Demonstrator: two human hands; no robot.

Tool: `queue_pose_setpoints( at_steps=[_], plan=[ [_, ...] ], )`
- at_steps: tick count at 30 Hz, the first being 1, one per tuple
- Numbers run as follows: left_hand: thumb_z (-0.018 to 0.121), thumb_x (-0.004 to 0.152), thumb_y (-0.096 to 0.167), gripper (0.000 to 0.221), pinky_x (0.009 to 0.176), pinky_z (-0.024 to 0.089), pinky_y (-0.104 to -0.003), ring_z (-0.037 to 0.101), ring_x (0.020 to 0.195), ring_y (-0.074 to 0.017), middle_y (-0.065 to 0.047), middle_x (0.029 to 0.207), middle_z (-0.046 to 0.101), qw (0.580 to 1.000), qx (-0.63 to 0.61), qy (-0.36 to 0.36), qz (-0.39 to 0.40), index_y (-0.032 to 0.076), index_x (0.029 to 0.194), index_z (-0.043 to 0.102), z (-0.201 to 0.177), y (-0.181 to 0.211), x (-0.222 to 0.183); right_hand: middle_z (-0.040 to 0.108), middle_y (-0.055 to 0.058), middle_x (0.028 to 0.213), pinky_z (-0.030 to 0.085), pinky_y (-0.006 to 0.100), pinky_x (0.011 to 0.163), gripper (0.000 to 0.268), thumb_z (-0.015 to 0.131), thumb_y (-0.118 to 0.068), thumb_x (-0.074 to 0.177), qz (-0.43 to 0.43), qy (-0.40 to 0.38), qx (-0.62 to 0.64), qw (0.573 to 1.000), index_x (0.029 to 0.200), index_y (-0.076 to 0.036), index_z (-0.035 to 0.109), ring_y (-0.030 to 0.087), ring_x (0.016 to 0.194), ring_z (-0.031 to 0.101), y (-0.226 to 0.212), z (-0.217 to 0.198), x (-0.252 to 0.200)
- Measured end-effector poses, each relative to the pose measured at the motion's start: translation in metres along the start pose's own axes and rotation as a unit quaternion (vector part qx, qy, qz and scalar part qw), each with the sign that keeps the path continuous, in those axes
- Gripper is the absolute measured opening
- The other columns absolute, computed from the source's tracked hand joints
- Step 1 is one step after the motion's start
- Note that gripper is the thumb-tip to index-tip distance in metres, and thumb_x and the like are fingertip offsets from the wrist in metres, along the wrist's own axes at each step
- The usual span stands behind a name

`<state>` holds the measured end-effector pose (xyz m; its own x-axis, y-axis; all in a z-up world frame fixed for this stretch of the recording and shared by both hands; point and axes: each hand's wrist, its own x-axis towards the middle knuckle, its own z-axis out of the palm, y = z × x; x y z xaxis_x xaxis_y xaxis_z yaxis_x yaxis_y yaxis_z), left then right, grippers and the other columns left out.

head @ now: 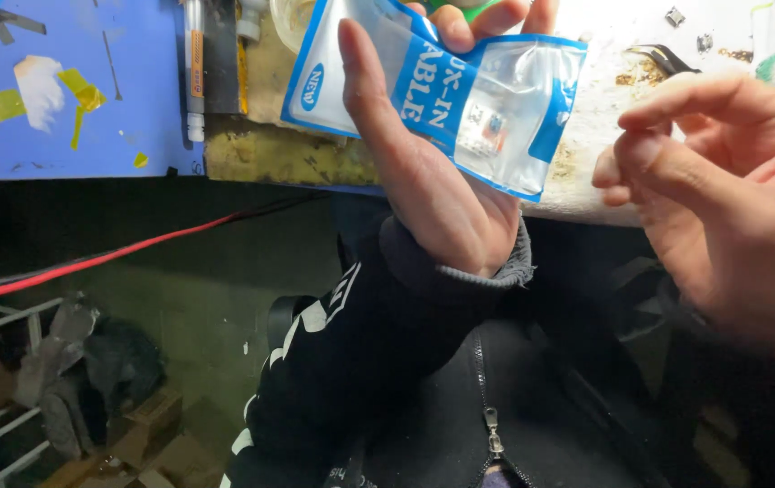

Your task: The person opens a small plastic bag labeled AUX-IN cable, removes small metal connector components from it, and places them on a paper towel on the workbench. They then position a small circuit board on the towel and handle the connectors beside it.

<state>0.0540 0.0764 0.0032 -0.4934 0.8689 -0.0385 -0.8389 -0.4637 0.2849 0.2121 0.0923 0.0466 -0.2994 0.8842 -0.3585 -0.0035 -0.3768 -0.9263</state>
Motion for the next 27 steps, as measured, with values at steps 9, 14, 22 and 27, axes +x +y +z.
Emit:
queue_pose_setpoints(
  at_steps=[9,14,22,27],
  plan=[
    [0.042,0.119,0.042,0.041,0.114,0.041,-0.051,0.060,0.107,-0.0258,-0.008,0.095,0.049,1.000,0.017,0.004,-0.003,0.002,0.112,0.043,-0.004,-0.002,-0.003,0.058,0.002,0.070,0.036,0.020,0.053,0.008,0.063,-0.008,0.106,-0.021,-0.062,-0.042,0.997,0.114,-0.006,0.063,0.006,0.059,0.047,0.000,-0.001,0.003],
    [0.042,0.120,0.043,0.041,0.114,0.044,-0.053,0.060,0.106,-0.0273,-0.008,0.095,0.049,1.000,0.009,0.006,-0.019,0.003,0.113,0.042,0.001,-0.002,-0.005,0.070,0.007,0.086,0.044,0.022,0.058,0.021,0.069,0.000,0.100,-0.210,-0.081,-0.314,0.922,0.121,-0.002,0.068,0.006,0.072,0.059,-0.011,0.016,-0.001],
    [0.039,0.123,0.053,0.050,0.109,0.047,-0.052,0.064,0.100,-0.0269,-0.006,0.091,0.047,0.998,-0.006,-0.046,-0.030,0.003,0.119,0.043,-0.004,-0.006,-0.010,0.070,0.005,0.095,0.052,0.020,0.069,0.026,0.070,-0.001,0.092,-0.199,-0.038,-0.262,0.944,0.118,0.002,0.067,0.003,0.083,0.062,0.003,0.017,0.008],
    [0.035,0.121,0.060,0.059,0.110,0.043,-0.051,0.060,0.107,-0.0299,-0.007,0.092,0.044,0.997,0.051,-0.035,-0.055,0.001,0.116,0.041,-0.003,-0.010,-0.017,0.065,0.001,0.075,0.040,0.021,0.051,0.010,0.075,-0.006,0.100,-0.061,-0.104,-0.179,0.976,0.105,0.002,0.075,0.005,0.061,0.053,0.008,0.009,0.011]
  ],
)
